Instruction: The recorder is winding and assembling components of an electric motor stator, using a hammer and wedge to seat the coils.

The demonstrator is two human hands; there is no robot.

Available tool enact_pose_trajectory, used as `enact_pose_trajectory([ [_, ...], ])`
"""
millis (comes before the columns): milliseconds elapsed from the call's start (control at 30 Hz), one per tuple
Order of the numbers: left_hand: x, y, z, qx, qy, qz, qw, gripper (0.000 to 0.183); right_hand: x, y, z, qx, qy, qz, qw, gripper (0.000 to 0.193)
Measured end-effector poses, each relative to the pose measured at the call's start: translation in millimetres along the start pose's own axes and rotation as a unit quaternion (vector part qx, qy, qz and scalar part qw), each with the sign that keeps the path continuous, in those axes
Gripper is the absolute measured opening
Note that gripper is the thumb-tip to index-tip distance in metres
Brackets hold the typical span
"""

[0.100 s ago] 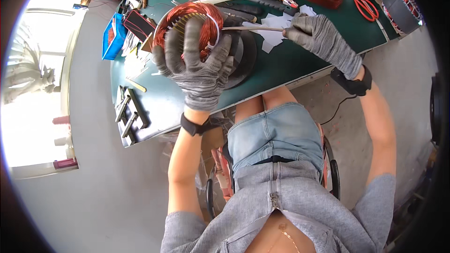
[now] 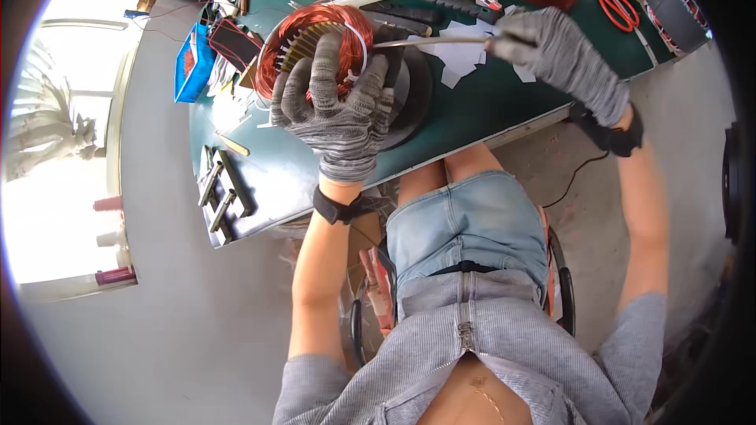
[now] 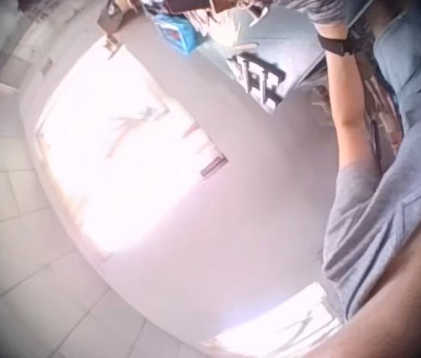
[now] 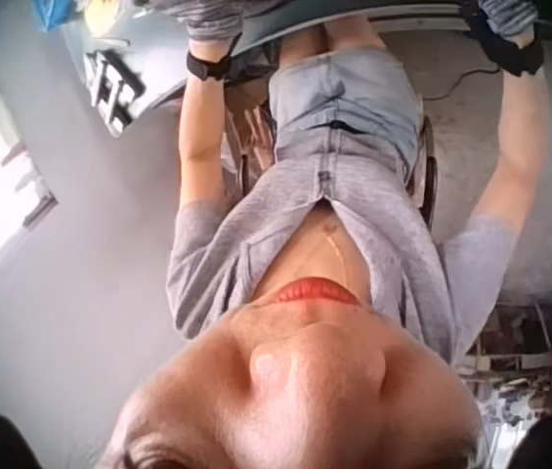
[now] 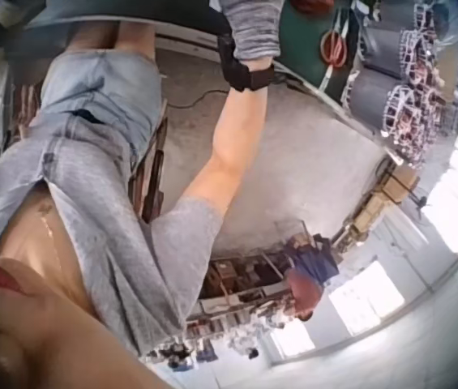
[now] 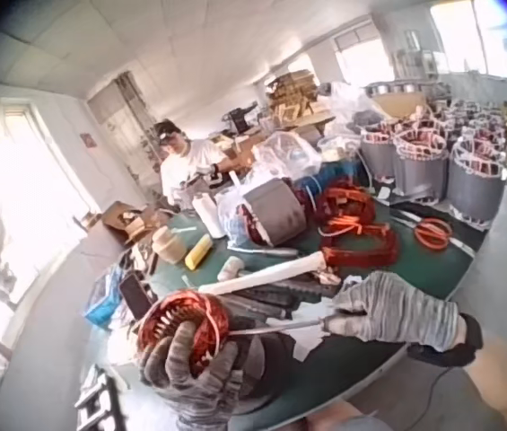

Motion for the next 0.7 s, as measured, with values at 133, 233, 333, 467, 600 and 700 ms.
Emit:
enact_pose_trajectory([
  [133,-5,-5,14,0.020,-0.064,0.058,0.996,0.020,49,8,26,-0.172,-0.008,-0.091,0.981,0.021],
  [233,-6,-5,27,0.001,-0.131,0.093,0.987,0.025,53,28,8,-0.381,-0.195,-0.061,0.902,0.018],
  [333,15,20,-4,0.105,-0.044,-0.003,0.994,0.034,47,25,-42,-0.377,-0.180,0.037,0.908,0.018],
  [467,31,19,-17,0.027,0.023,-0.019,0.999,0.036,38,36,-70,-0.394,-0.129,-0.031,0.909,0.031],
  [600,28,12,-38,0.079,0.153,-0.099,0.980,0.036,43,21,-77,-0.330,-0.060,-0.114,0.935,0.033],
  [700,24,6,-49,0.080,0.249,-0.101,0.960,0.036,43,21,-80,-0.325,-0.071,-0.128,0.934,0.033],
])
Point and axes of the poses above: each hand's wrist, its own y-axis away from the middle knuckle, its own x-axis out of the back of the hand, z = x × y, the point moved 7 cm from there along -y, towards the middle knuckle, and after that the axes turned 10 degrees about z, right-handed, at the moved point
